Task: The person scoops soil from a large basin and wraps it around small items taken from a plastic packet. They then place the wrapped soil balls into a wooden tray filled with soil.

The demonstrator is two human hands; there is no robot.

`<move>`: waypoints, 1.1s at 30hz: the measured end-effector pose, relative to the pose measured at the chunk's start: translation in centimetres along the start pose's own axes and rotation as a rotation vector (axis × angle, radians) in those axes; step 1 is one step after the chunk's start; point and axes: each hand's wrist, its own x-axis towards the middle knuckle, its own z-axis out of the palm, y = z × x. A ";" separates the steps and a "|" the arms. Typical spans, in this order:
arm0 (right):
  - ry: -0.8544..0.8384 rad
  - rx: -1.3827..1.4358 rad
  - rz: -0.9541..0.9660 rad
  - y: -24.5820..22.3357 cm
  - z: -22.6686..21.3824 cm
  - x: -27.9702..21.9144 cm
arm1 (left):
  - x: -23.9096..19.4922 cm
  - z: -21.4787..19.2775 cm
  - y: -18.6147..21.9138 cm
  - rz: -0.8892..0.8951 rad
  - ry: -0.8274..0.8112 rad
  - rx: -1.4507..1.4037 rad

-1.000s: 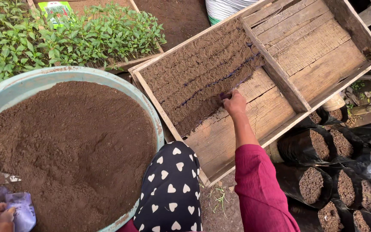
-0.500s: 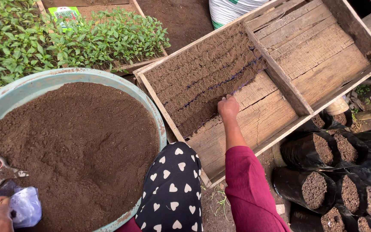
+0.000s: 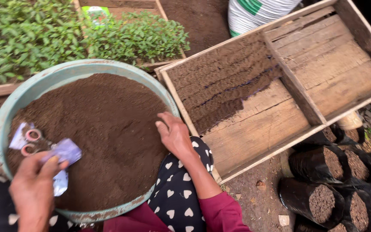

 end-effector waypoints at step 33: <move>-0.305 0.271 -0.132 -12.0 4.8 -0.9 | -0.4 1.4 2.8 0.187 -0.197 0.211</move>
